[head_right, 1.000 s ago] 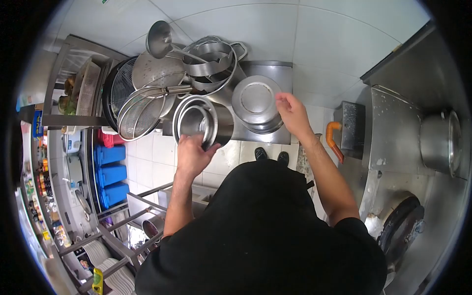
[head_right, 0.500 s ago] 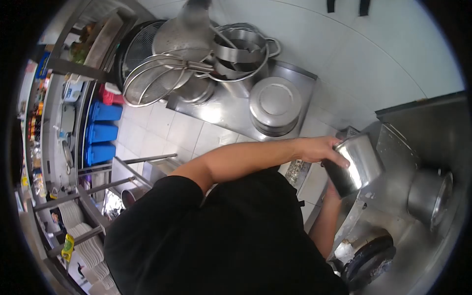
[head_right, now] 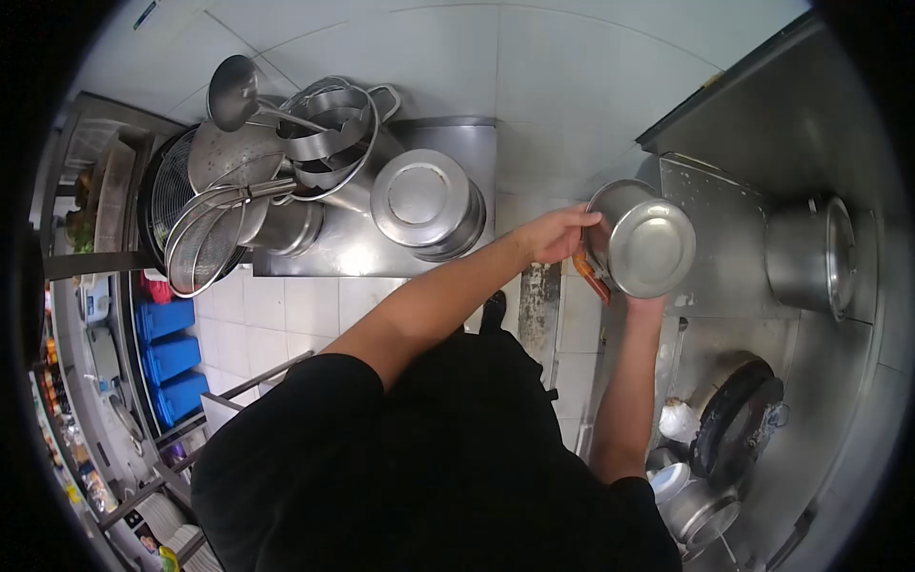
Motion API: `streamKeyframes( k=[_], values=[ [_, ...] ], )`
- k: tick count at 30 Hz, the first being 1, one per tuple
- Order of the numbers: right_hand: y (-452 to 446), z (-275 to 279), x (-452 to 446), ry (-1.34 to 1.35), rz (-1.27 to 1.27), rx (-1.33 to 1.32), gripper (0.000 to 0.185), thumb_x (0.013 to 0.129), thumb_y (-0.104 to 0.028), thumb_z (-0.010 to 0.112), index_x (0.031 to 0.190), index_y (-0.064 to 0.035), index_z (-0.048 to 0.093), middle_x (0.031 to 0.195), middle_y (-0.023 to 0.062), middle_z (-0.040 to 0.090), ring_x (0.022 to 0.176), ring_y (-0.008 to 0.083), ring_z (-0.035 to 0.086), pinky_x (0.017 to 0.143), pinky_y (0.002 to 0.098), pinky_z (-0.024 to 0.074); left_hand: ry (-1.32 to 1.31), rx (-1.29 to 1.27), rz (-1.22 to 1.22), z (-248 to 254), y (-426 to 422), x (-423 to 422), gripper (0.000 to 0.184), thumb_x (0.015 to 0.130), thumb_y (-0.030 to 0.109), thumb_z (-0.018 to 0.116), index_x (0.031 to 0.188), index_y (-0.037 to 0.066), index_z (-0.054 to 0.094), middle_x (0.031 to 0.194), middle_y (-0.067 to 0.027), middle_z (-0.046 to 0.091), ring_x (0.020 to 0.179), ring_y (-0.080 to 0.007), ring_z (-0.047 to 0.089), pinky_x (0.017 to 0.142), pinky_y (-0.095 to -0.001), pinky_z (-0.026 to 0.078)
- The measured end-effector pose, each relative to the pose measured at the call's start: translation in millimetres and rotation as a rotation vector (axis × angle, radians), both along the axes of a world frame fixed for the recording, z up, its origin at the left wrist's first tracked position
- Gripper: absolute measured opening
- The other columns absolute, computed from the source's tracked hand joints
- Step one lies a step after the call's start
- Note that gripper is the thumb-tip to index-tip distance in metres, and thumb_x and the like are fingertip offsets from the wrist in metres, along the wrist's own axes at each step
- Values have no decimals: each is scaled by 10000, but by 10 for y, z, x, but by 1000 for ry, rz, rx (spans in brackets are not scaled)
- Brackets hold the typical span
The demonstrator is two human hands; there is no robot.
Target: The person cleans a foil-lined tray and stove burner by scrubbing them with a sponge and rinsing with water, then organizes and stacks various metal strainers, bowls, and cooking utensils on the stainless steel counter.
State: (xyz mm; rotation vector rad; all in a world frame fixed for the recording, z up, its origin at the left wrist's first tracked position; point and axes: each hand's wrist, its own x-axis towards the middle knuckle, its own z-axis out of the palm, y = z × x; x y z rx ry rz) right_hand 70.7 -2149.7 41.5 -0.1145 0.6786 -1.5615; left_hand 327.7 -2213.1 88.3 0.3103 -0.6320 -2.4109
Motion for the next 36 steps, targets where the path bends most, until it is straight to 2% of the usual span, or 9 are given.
streamKeyframes(
  k=[7, 10, 13, 17, 19, 23, 25, 29, 36],
  values=[
    [-408, 917, 777, 216, -148, 77, 495, 1057, -409, 432, 1428, -87, 495, 1456, 115, 525, 1320, 297, 530, 1110, 502, 457, -328, 145, 494, 610, -179, -43, 621, 1005, 558, 535, 1298, 14, 604, 1332, -124, 612, 1267, -226, 532, 1097, -366, 383],
    [-641, 1071, 831, 228, -44, 0, 509, 1064, -407, 407, 1453, -85, 471, 1478, 129, 503, 1350, 311, 505, 1130, 520, 438, -262, 115, 544, 602, -370, 35, 755, 1011, 610, 467, 1440, -10, 490, 1496, -165, 489, 1409, -273, 406, 1161, -409, 324],
    [-634, 1463, 1132, 328, 61, -57, 508, 1064, -383, 410, 1453, -61, 466, 1497, 124, 489, 1351, 319, 503, 1144, 531, 417, -282, 298, 692, 533, -505, -30, 738, 1023, 596, 449, 1442, -10, 484, 1495, -165, 489, 1427, -269, 384, 1179, -407, 299],
    [-777, 1366, 968, 234, 156, -94, 482, 1052, -361, 467, 1405, -36, 513, 1445, 102, 551, 1371, 313, 480, 1154, 498, 402, 62, 451, 613, 1124, -236, 495, 585, 1062, 510, 394, 1357, 30, 552, 1357, -155, 612, 1209, -299, 619, 1068, -465, 492],
    [-722, 1754, 1303, 327, 245, -139, 503, 1051, -381, 478, 1415, -35, 500, 1457, 122, 538, 1371, 312, 475, 1141, 479, 404, 49, 464, 695, 1174, -178, 750, 532, 1063, 474, 435, 1371, 50, 529, 1365, -143, 593, 1255, -292, 578, 1085, -467, 461],
    [-883, 1458, 1078, 411, 332, -27, 605, 1035, -426, 515, 1456, -1, 429, 1496, 203, 467, 1363, 353, 469, 1121, 507, 398, 61, 436, 789, 943, -65, 1360, 462, 1060, 403, 464, 1355, 55, 535, 1340, -127, 604, 1244, -265, 585, 1063, -437, 485],
    [-772, 1294, 960, 474, 339, 11, 646, 1019, -432, 550, 1467, 10, 409, 1499, 227, 452, 1365, 367, 463, 1121, 499, 400, -6, 456, 883, 1314, 247, 1693, 410, 1046, 331, 491, 1336, 47, 551, 1317, -128, 622, 1211, -267, 610, 1024, -432, 518],
    [-484, 841, 611, 613, 357, 186, 621, 1015, -426, 567, 1439, 13, 449, 1472, 209, 494, 1337, 344, 501, 1089, 484, 440, 79, 289, 1108, 750, 718, 2509, 425, 1030, 301, 513, 1349, 23, 547, 1307, -153, 640, 1150, -295, 658, 969, -484, 570],
    [178, 306, 32, 664, 279, 440, 562, 1008, -427, 584, 1381, -13, 506, 1371, 159, 577, 1216, 287, 585, 973, 417, 510, -123, 428, 1278, 210, 1838, 3844, 435, 1049, 304, 489, 1379, 23, 526, 1301, -147, 645, 1140, -295, 660, 944, -461, 583]
  ],
)
